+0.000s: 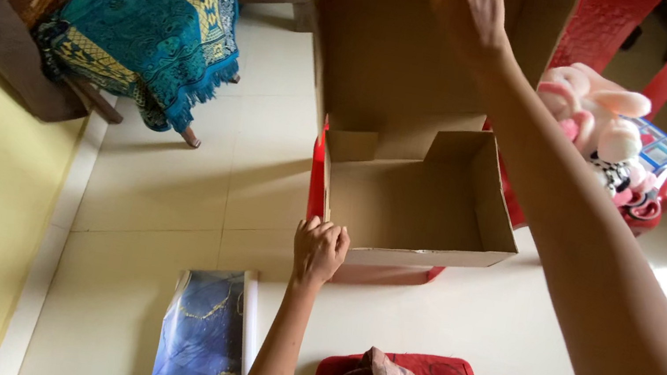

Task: The person places a small box, a small stuffed animal, a pink headband, and a larger stuffed bunny into a cardboard box on a red chair. They close the box, then reopen it to remove and replace the items before closing it again.

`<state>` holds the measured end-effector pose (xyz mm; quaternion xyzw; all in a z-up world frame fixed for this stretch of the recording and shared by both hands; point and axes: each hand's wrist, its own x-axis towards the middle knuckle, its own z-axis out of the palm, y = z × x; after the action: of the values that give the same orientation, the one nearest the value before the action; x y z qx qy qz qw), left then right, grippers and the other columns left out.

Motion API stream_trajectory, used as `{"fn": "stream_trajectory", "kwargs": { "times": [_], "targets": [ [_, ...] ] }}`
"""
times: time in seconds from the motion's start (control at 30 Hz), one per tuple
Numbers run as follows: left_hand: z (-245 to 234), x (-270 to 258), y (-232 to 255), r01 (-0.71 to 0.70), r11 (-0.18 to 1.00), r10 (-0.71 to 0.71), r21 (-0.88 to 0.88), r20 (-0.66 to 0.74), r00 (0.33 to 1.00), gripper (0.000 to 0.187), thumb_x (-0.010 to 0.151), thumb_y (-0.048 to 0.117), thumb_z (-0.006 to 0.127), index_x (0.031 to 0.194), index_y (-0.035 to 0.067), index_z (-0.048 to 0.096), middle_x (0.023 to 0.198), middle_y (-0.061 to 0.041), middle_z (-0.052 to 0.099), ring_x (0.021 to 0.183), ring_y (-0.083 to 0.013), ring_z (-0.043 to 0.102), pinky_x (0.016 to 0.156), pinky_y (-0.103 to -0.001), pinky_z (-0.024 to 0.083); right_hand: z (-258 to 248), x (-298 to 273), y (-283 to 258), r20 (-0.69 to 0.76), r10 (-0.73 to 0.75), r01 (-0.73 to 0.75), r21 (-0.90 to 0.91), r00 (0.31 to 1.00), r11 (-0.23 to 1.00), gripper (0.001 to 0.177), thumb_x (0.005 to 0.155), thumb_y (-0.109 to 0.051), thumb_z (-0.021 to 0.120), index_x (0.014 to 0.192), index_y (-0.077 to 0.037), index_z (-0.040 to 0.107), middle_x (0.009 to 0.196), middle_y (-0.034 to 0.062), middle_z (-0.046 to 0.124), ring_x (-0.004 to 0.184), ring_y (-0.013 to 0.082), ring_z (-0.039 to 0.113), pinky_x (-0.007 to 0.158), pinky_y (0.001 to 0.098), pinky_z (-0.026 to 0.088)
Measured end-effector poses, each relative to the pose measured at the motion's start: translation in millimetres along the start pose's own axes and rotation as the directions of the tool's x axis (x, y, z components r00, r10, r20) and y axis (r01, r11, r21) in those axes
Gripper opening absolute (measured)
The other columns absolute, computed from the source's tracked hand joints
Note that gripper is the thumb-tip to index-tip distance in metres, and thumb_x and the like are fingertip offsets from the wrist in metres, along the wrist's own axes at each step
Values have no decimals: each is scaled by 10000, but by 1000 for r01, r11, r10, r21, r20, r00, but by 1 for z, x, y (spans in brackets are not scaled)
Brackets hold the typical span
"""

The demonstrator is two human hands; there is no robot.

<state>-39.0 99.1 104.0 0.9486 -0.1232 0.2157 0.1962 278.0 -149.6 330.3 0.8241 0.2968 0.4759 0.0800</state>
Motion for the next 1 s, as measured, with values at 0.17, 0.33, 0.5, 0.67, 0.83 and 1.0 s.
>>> {"fn": "stream_trajectory", "kwargs": {
  "times": [0.17, 0.33, 0.5, 0.67, 0.83, 1.0],
  "targets": [
    [-5, 3, 14, 122, 992, -124, 28, 86, 989, 82, 930, 133, 589, 922, 58, 621, 936, -124, 683, 891, -295, 622, 753, -437, 490, 18, 1, 9, 101, -199, 129, 470, 975, 873, 672, 857, -79, 733, 1504, -66, 554, 1454, 117, 582, 1260, 319, 596, 1008, 457, 498],
    [-11, 4, 22, 136, 991, -136, 18, 31, 990, 354, 851, 83, 601, 1199, 38, 561, 1174, -187, 636, 1033, -368, 607, 793, -458, 509, -9, -80, -5, 375, 35, -277, 614, 926, 740, 634, 880, -139, 761, 1464, -129, 514, 1529, 163, 474, 1273, 385, 554, 1038, 531, 459],
    [-21, 21, 40, 270, 941, -305, 203, 165, 938, 374, 904, 75, 622, 1273, 48, 564, 1192, -155, 625, 1048, -363, 608, 830, -499, 483, -26, -220, 7, 380, 360, -518, 517, 852, 681, 735, 790, -151, 817, 1462, -110, 523, 1540, 201, 426, 1326, 423, 517, 1040, 564, 452],
    [-23, 70, 45, 344, 896, -403, 281, 185, 896, 179, 918, 162, 646, 1084, 117, 594, 1204, -126, 587, 1074, -325, 607, 894, -476, 489, -10, -323, -6, 724, 390, -809, 409, 569, 422, 730, 804, -288, 848, 1374, -61, 453, 1222, 229, 568, 1095, 422, 597, 922, 524, 528],
    [10, 127, 16, 426, 889, -432, 170, 1, 902, 476, 816, 145, 719, 1211, 2, 494, 1203, -213, 543, 1107, -389, 598, 842, -484, 539, 5, -371, -35, 951, 205, -942, 167, 231, 291, 743, 834, -268, 733, 1415, -33, 335, 1052, 261, 666, 919, 433, 679, 806, 517, 560],
    [59, 137, -36, 591, 790, -608, 161, 331, 722, 592, 979, -38, 526, 1521, -50, 290, 1415, -248, 549, 1041, -427, 699, 870, -481, 591, 8, -385, -79, 805, 303, -789, 298, 510, 536, 636, 920, -142, 549, 1453, 35, 252, 1005, 312, 670, 873, 488, 678, 769, 566, 540]
  ]
}}
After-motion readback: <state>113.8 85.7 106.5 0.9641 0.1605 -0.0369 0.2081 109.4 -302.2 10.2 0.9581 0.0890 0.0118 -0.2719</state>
